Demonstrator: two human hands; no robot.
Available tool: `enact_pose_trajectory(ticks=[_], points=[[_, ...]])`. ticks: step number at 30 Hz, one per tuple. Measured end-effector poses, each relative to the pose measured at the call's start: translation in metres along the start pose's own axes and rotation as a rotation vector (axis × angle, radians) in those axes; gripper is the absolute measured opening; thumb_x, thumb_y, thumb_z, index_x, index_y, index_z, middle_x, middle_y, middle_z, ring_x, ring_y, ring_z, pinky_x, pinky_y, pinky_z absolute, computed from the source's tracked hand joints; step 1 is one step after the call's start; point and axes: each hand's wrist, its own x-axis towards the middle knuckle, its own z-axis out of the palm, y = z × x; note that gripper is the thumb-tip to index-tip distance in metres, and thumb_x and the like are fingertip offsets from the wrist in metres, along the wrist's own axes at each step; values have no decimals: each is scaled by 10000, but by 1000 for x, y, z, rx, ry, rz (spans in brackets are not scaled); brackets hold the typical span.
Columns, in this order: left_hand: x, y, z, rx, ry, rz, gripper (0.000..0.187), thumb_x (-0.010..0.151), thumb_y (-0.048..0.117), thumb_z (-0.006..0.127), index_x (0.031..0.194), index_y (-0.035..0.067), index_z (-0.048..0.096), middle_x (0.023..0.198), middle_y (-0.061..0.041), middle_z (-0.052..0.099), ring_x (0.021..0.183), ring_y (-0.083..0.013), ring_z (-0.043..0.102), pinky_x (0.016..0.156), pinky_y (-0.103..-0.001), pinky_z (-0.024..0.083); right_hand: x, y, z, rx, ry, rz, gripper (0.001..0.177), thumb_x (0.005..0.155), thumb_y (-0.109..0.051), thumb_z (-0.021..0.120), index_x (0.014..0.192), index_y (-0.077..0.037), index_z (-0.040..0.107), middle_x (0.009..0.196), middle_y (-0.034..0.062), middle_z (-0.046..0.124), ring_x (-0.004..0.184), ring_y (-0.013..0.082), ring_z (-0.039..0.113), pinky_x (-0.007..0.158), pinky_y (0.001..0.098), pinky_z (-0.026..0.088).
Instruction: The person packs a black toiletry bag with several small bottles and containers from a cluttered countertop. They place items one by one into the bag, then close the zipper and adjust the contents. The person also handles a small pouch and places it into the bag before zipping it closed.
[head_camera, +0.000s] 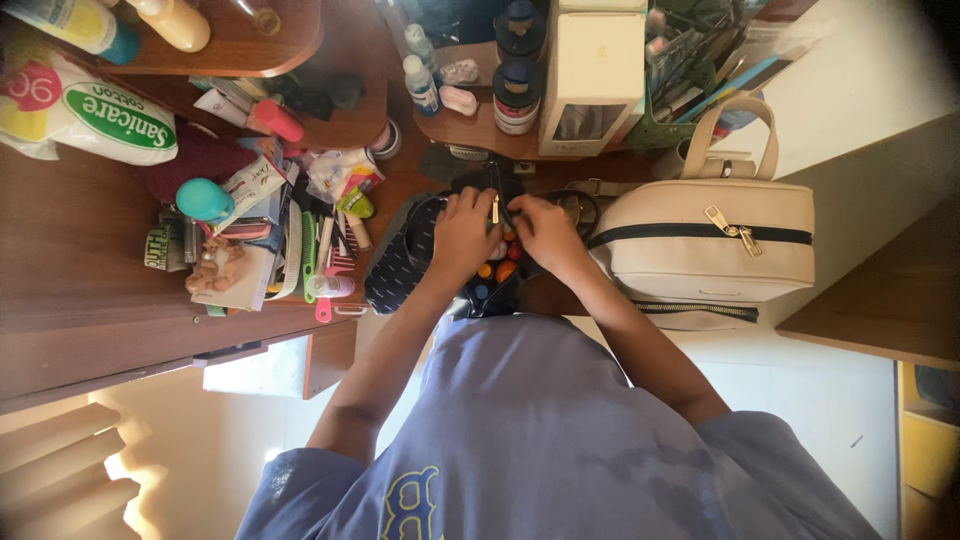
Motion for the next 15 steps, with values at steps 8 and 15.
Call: enact_pose_trajectory(ticks=[8, 15], points=[[-19, -12, -3, 153, -10, -9, 263, 846, 251, 777, 1088, 177, 707, 1118, -48, 598, 1073, -287, 587, 838, -464, 485, -19, -23, -1, -285, -167, 221, 224, 876, -234, 760, 1032, -84, 704, 964, 123, 668, 921, 307, 690, 776, 409, 556], [-17, -11, -17, 351, -122, 69, 446, 644, 202, 779, 1087, 158, 753, 1154, -51, 581, 1108, -280, 524, 890, -518, 424, -21, -28, 26, -593, -214, -134, 296, 785, -284, 793, 1024, -110, 774, 1034, 79, 577, 1044, 292, 520, 812, 445, 397]])
